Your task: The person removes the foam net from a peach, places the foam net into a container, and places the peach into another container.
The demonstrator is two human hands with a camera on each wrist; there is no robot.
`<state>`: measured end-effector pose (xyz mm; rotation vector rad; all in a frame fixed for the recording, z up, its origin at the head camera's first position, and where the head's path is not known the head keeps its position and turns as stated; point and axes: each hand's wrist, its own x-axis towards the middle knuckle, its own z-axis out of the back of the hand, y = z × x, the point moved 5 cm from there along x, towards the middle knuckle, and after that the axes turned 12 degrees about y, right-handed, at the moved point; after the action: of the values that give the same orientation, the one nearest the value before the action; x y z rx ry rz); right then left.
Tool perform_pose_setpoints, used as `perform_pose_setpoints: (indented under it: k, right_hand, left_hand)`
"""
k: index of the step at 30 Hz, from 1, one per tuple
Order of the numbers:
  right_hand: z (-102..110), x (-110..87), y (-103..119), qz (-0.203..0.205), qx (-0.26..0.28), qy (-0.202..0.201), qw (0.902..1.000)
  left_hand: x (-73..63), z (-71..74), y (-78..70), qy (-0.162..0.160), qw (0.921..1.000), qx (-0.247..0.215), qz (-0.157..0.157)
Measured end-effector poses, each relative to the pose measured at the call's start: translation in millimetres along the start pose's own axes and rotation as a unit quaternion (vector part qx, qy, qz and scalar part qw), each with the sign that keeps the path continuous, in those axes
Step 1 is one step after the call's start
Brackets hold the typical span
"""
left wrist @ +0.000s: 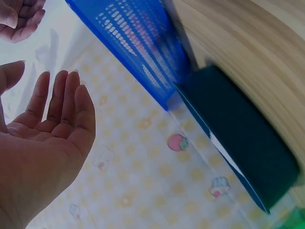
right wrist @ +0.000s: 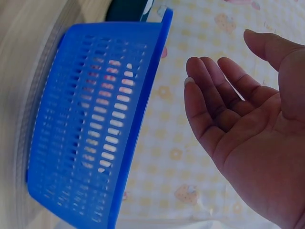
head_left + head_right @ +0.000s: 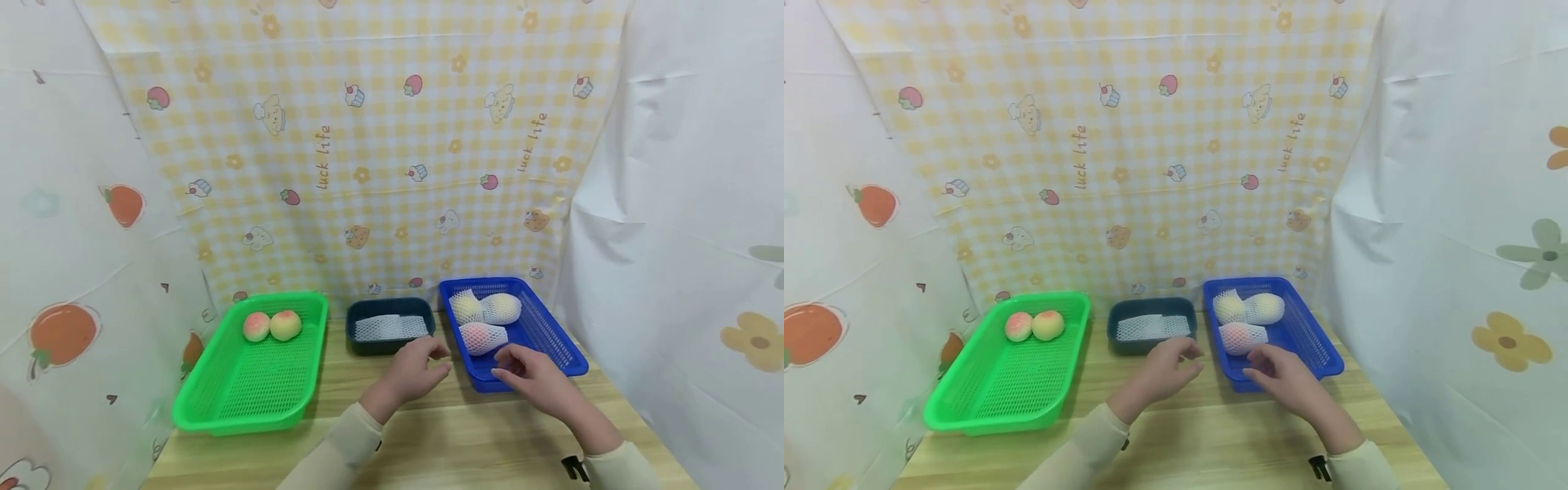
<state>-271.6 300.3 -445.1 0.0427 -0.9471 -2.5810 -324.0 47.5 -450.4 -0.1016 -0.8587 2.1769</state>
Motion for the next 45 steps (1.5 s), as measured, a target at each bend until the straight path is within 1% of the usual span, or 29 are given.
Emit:
perform_pose_setpoints:
  k: [4, 8, 11, 15, 16, 18, 20, 23, 25, 28, 31, 36, 40, 44, 45]
  right_hand:
    - [1, -0.8, -3, 0.002, 0.003, -0.005, 1.0]
    - [1, 0.0, -5, 0.006, 0.005, -0.003, 1.0]
    - [1, -0.5, -7, 0.006, 0.003, -0.003, 1.0]
    - [3, -1.7, -9, 0.006, 0.0, -0.007, 1.0]
    - [3, -2.1, -9, 0.006, 0.0, -0.008, 1.0]
    - [3, -3.0, -10, 0.004, 0.001, -0.007, 1.0]
    - [4, -4.1, -11, 0.001, 0.0, -0.007, 1.0]
    - [4, -5.4, -13, -0.004, -0.002, -0.008, 1.0]
    - [3, -5.8, -15, -0.005, -0.003, -0.007, 1.0]
    - [2, -5.4, -15, -0.003, -0.001, -0.001, 1.0]
    - [2, -4.0, -14, 0.005, -0.002, 0.007, 1.0]
    - [4, 0.0, -11, 0.019, -0.018, 0.004, 0.9997]
    - [6, 3.2, -11, 0.012, -0.031, -0.002, 0.9995]
    - [6, 5.5, -12, 0.003, -0.033, 0.004, 0.9994]
    - [6, 6.0, -11, 0.007, -0.034, 0.005, 0.9994]
  left_hand:
    - [8.6, -8.2, -6.2, 0.002, 0.9999, -0.012, 0.007]
    - [14.4, -14.7, -9.7, 0.0, 1.0, -0.009, 0.005]
    - [19.8, -20.0, -10.7, -0.004, 1.0, 0.002, 0.006]
    - [28.0, -28.1, -11.2, -0.013, 0.9994, 0.017, 0.027]
    - [30.2, -30.8, -11.2, -0.014, 0.9991, 0.026, 0.032]
    - [35.9, -37.3, -10.7, -0.013, 0.9969, 0.057, 0.052]
    - [42.1, -44.9, -10.5, -0.007, 0.9926, 0.099, 0.069]
    - [51.5, -55.9, -11.3, 0.008, 0.9816, 0.17, 0.086]
    - [55.7, -62.8, -11.6, 0.02, 0.9741, 0.207, 0.09]
    - [58.8, -72.8, -10.0, 0.037, 0.9657, 0.24, 0.093]
    - [58.8, -81.8, -5.0, 0.052, 0.9625, 0.246, 0.101]
    - [57.7, -91.3, 2.6, 0.067, 0.9623, 0.237, 0.115]
    - [57.9, -94.1, 3.6, 0.063, 0.963, 0.235, 0.117]
    - [57.3, -95.4, 3.5, 0.06, 0.9616, 0.241, 0.117]
    - [57.4, -95.5, 3.5, 0.059, 0.9615, 0.242, 0.116]
